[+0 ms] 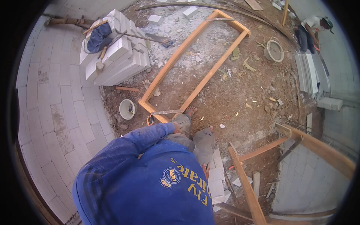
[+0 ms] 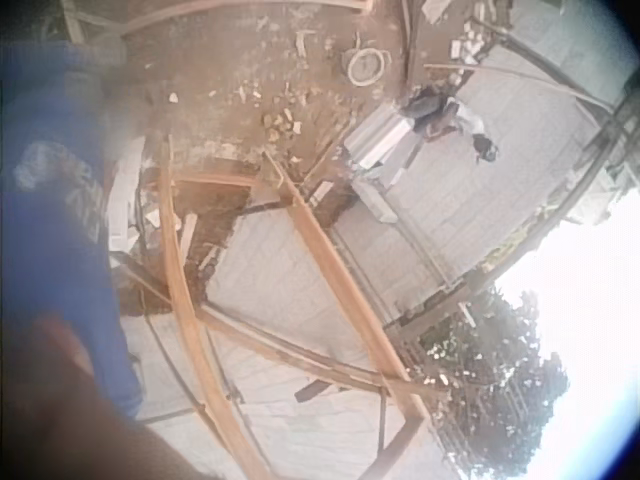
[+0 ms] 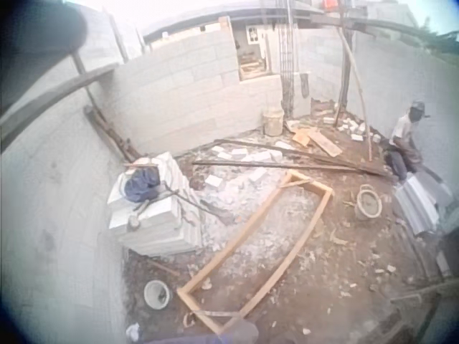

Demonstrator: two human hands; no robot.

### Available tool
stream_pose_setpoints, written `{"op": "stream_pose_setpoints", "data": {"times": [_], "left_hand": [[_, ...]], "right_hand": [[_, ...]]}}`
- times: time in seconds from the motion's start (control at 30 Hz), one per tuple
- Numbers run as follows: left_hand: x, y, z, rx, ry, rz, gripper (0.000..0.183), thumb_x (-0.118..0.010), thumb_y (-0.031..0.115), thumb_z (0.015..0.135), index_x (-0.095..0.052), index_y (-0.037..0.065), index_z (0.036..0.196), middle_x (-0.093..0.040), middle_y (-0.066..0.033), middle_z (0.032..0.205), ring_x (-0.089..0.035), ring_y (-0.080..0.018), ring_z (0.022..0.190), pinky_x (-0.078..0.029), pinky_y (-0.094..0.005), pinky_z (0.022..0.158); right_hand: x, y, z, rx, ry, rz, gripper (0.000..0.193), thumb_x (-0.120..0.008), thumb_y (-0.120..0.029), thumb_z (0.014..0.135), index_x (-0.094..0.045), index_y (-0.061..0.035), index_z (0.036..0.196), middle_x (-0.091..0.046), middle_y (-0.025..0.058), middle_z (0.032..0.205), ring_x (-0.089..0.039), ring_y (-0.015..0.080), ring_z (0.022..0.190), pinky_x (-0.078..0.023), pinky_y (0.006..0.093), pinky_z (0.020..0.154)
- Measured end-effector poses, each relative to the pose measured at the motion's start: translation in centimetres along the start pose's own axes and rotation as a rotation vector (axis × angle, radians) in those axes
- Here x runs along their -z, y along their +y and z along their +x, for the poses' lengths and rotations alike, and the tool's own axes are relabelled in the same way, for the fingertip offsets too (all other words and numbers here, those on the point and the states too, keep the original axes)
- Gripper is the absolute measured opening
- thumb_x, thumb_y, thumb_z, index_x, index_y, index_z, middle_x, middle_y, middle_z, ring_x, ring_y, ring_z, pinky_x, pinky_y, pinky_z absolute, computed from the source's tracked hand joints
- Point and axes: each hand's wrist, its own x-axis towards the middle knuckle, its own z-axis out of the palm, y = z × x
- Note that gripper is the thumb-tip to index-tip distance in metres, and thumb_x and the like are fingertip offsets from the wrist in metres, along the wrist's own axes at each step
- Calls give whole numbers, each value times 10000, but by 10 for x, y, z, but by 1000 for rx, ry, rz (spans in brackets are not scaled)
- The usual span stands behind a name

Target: The person saws a concrete block with a hand saw and then moves a cut piece aside.

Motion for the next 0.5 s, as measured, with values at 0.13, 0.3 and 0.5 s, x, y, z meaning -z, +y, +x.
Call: {"op": "stream_pose_setpoints", "data": {"times": [0.13, 0.3, 0.5], "left_hand": [[-23, 33, -23, 180, 125, -260, 645, -580, 615, 906, -575, 307, 1473, -313, -318, 1612, -586, -458, 1285, -463, -515, 1086], [-77, 89, -41, 293, 341, -623, 439, -582, 470, 925, -692, 366, 1337, -262, -301, 1640, -599, -437, 1273, -486, -460, 1069], [-122, 149, -70, 317, 753, -947, 383, -613, 400, 933, -742, 297, 1278, -281, -222, 1660, -618, -408, 1258, -482, -417, 1078]], "right_hand": [[122, -16, 67, -73, -241, -203, 767, -619, -588, 958, -487, -59, 1498, -581, 221, 1410, -670, 351, 1097, -569, 517, 858], [263, -66, 170, -137, -302, -348, 758, -619, -586, 959, -491, -66, 1497, -577, 211, 1413, -673, 338, 1079, -575, 523, 826], [331, -201, 235, -126, -199, -570, 734, -620, -579, 962, -495, -96, 1500, -574, 189, 1418, -676, 334, 1066, -577, 524, 799]]}}
